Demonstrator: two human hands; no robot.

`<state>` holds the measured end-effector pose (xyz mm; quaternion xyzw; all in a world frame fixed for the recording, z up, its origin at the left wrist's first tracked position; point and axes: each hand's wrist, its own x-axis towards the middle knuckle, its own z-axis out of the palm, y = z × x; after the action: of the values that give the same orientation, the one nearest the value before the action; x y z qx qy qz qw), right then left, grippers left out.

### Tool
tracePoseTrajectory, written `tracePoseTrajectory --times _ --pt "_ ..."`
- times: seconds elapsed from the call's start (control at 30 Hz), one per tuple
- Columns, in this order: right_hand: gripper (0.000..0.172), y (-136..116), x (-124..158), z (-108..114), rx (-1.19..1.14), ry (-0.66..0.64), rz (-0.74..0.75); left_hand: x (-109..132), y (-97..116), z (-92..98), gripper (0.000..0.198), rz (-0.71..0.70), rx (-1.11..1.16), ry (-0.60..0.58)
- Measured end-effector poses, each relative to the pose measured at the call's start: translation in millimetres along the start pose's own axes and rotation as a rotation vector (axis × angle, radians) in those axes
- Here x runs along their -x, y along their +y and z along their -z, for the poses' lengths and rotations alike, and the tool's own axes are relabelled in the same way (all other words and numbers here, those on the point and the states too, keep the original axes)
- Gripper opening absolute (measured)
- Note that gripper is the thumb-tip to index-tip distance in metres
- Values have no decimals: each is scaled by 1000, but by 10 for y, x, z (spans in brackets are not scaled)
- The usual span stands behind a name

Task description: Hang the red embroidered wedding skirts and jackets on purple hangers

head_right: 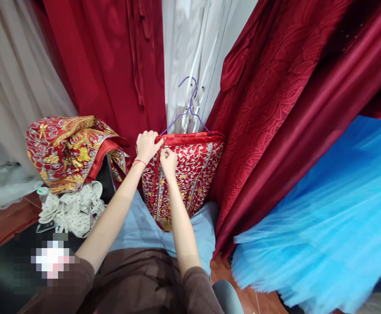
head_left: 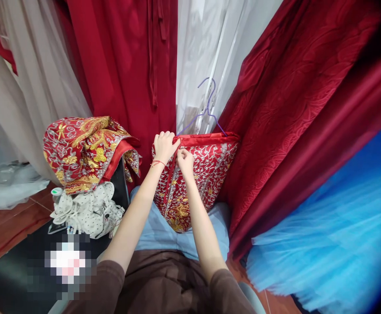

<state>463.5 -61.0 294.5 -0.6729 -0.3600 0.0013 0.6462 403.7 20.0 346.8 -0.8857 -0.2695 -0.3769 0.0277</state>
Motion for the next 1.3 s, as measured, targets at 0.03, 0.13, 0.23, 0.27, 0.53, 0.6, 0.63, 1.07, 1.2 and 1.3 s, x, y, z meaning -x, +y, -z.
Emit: tracePoseTrajectory --times 0.03,0.13,0.23,0.27,0.53,0.6,0.63,1.07,1.2,1.3 --pt "28 13 17 -1 2 19 14 2 1 -6 32 -4 -2 1" --pt "28 15 2 -17 -152 -23 -52 5 -4 -9 31 -5 -12 15" --pt "35 -24 -96 -47 -368 -124 -160 -22 -9 17 34 16 1 15" --pt "37 -34 -129 -57 -401 -134 -162 -38 -9 29 37 33 12 7" --pt "41 69 -157 -67 -468 -198 -107 -103 8 17 31 95 44 -34" --pt "43 83 -161 -56 -425 -191 -125 -97 10 -9 28 97 41 -30" --pt "43 83 -167 -50 -402 -191 -132 -95 11 -18 28 101 43 -31" --pt "41 93 -143 -29 -356 -194 -108 -86 9 -42 33 86 24 -17" --pt "38 79 -134 -22 -377 -216 -79 -96 -13 -53 33 75 15 -2" --pt "39 77 -125 -16 -371 -211 -82 -100 -18 -66 34 66 16 11"
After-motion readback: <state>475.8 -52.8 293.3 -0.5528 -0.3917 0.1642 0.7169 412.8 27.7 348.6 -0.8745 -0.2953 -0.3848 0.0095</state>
